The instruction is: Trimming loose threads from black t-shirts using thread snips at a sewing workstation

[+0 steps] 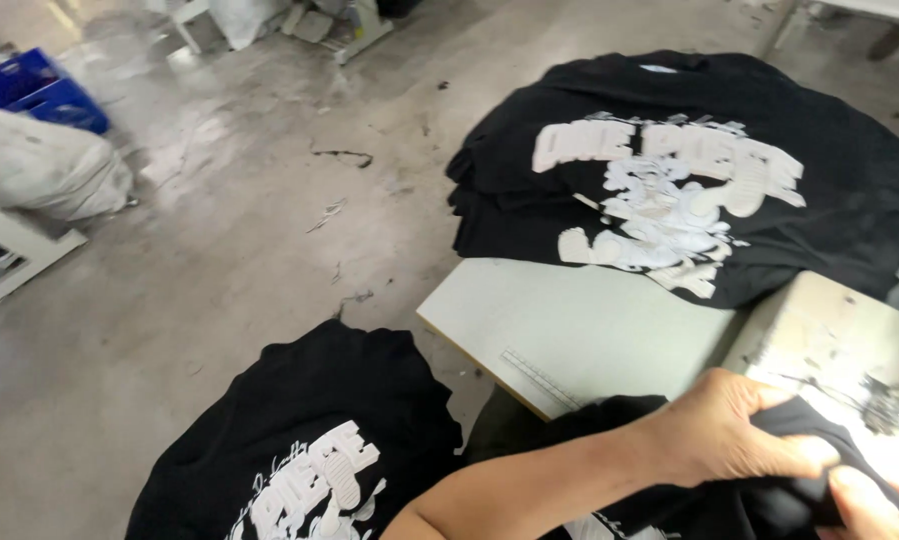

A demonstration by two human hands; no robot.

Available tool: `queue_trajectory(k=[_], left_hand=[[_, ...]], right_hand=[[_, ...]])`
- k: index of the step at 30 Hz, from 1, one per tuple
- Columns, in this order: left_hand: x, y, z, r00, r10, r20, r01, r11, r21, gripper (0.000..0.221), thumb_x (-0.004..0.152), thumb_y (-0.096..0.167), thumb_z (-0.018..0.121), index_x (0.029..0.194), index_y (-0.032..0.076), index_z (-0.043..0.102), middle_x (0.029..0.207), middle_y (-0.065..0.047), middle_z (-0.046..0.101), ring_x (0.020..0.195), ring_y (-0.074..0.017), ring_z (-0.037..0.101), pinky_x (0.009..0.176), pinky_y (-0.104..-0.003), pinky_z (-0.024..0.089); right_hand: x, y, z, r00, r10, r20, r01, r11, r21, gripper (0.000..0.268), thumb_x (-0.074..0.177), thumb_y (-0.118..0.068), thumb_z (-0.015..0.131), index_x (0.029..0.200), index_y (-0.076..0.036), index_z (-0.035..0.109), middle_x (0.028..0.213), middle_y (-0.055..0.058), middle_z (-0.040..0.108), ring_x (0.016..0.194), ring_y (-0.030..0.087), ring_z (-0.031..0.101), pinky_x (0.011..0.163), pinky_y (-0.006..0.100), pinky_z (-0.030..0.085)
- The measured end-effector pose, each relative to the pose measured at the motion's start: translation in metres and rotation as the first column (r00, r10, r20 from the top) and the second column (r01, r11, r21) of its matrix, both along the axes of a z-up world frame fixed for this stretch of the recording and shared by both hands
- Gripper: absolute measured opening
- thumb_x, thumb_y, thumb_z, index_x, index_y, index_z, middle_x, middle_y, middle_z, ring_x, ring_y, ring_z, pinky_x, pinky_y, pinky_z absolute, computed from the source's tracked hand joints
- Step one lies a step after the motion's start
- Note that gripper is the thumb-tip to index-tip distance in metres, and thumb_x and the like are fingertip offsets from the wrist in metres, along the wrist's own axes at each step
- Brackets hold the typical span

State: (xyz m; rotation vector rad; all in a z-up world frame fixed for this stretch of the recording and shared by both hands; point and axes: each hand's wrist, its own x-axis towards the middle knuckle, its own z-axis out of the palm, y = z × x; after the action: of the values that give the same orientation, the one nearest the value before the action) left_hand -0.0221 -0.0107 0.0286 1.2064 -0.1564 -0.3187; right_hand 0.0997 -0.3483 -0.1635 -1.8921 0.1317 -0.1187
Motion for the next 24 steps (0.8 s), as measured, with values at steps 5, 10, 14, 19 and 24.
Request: queue_trajectory(k=[5,10,14,19,24], left_hand=[[0.019,-0.015,-0.016,0.997,-0.075,-0.012,0.072,0.988,-0.133,0.023,0.089,0.018,0.077,0.109,0.008,0.074,0.102,0.006,0.071,0.089,-0.0039,0.061,0.083,-0.021,0.055],[0.025,-0.017,-0.017,0.992,-0.087,-0.090,0.067,0.977,-0.205,0.022,0.085,0.012,0.077,0.106,0.006,0.074,0.098,0.002,0.072,0.086,-0.0065,0.064,0.079,-0.022,0.057],[0.021,-0.013,-0.006,0.995,-0.101,-0.019,0.096,0.983,-0.159,0.023,0.087,0.016,0.078,0.107,0.007,0.074,0.103,0.002,0.072,0.090,-0.0056,0.064,0.084,-0.021,0.056],[0.032,-0.018,0.002,0.984,-0.082,0.155,0.062,0.990,0.126,0.025,0.090,0.017,0.070,0.111,0.004,0.075,0.110,0.001,0.072,0.099,-0.0066,0.062,0.093,-0.026,0.055],[0.030,-0.036,0.030,0.988,0.103,-0.119,-0.111,0.992,-0.063,0.017,0.078,-0.004,0.078,0.095,-0.001,0.076,0.079,-0.013,0.070,0.071,-0.0196,0.064,0.068,-0.040,0.062]], right_hand=[[-0.128,0.154,0.131,0.976,-0.214,0.036,0.205,0.963,0.176,0.013,0.093,-0.006,0.060,0.104,-0.010,0.056,0.085,0.004,0.054,0.065,0.012,0.049,0.047,0.030,0.038],[-0.137,0.178,0.148,0.912,-0.389,0.130,0.300,0.850,0.433,0.018,0.094,-0.002,0.069,0.105,-0.009,0.057,0.097,0.007,0.064,0.076,0.015,0.065,0.053,0.030,0.053],[-0.141,0.183,0.158,0.916,-0.390,0.098,0.317,0.850,0.422,0.014,0.093,-0.006,0.072,0.098,-0.010,0.060,0.089,0.003,0.061,0.060,0.009,0.054,0.038,0.023,0.040],[-0.142,0.185,0.178,0.940,-0.338,0.048,0.273,0.828,0.489,0.012,0.093,-0.009,0.070,0.086,-0.013,0.060,0.072,-0.005,0.055,0.056,0.003,0.052,0.043,0.018,0.042],[-0.126,0.191,0.184,0.871,-0.283,0.402,-0.136,0.647,0.750,0.025,0.074,0.008,0.070,0.098,0.000,0.073,0.081,0.014,0.070,0.074,0.017,0.067,0.060,0.042,0.063]])
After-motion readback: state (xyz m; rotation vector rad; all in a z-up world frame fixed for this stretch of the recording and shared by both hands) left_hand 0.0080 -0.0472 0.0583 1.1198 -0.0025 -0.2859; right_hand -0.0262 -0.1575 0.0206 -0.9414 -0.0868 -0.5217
